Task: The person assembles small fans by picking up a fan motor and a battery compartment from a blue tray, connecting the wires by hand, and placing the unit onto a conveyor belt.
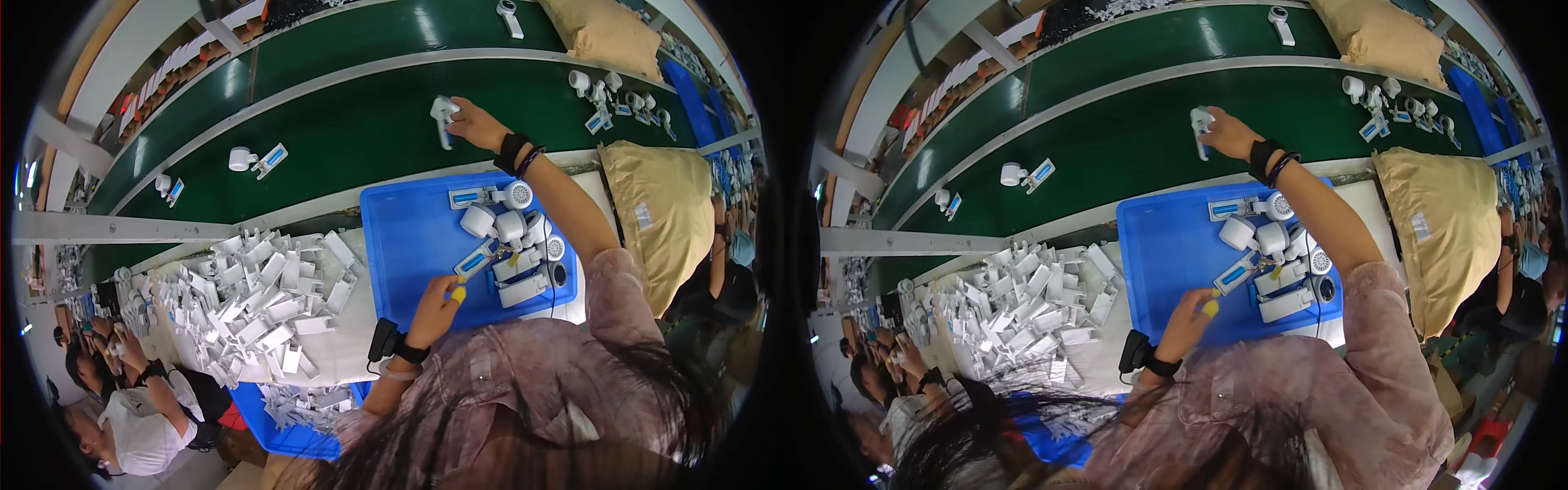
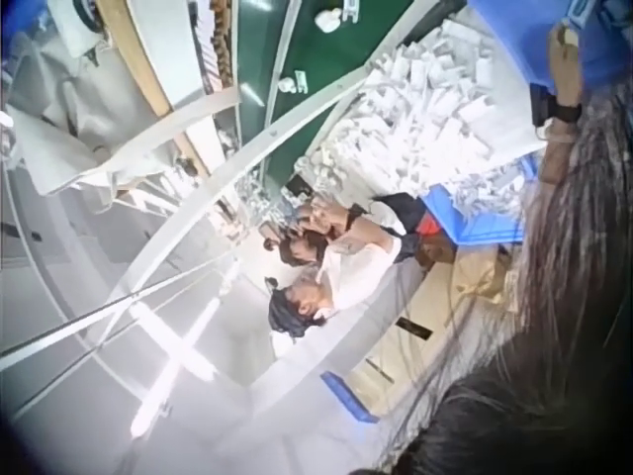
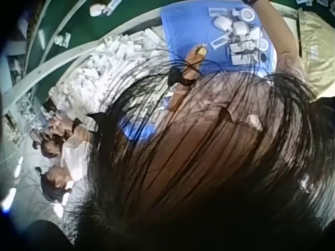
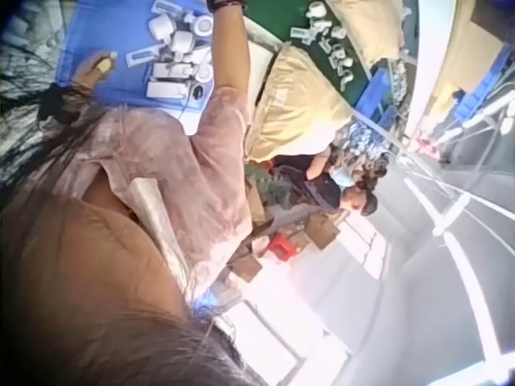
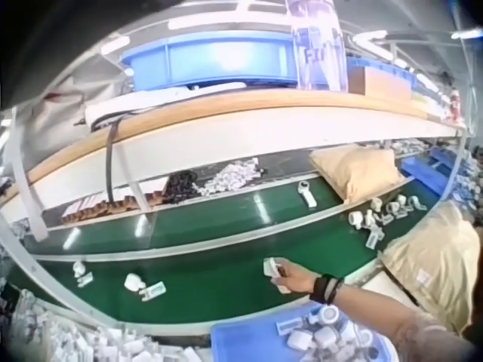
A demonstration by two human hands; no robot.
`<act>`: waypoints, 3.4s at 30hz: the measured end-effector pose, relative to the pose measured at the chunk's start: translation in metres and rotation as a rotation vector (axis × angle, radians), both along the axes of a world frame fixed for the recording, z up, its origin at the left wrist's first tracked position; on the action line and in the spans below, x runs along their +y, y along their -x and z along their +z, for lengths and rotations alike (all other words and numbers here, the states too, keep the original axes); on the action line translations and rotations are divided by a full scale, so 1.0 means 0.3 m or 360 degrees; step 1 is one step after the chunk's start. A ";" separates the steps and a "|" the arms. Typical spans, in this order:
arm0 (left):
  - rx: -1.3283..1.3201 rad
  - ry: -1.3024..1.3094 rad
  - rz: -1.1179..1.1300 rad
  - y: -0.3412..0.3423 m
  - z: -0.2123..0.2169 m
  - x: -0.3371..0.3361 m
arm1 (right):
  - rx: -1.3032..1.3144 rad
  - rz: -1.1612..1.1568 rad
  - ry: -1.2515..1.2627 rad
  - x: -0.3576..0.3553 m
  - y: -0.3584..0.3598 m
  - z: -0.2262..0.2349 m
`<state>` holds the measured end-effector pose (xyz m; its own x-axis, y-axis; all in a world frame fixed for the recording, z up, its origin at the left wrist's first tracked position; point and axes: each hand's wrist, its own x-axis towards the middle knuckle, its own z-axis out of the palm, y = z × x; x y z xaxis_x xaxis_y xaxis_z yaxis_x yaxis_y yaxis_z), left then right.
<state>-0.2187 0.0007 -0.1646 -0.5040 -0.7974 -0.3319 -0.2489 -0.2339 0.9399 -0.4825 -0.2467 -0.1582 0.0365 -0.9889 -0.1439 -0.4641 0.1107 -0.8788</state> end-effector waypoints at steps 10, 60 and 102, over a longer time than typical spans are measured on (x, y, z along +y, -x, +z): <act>-0.1324 0.1155 -0.0485 0.327 -0.144 -0.080 | -0.0008 0.0572 0.0184 0.554 -0.024 0.104; 0.0548 -0.0040 0.0171 0.078 0.350 0.111 | 0.0005 -0.0080 0.1087 1.088 -0.221 0.298; 0.0349 0.0314 -0.0005 0.077 0.344 0.172 | 0.0170 -0.0083 0.1334 1.083 -0.229 0.327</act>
<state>-0.2418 0.0521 -0.0614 -0.5493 -0.8339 -0.0532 -0.0352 -0.0405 0.9986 -0.4137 0.0782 -0.0599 0.0157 -0.7701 0.6378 -0.5617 -0.5345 -0.6315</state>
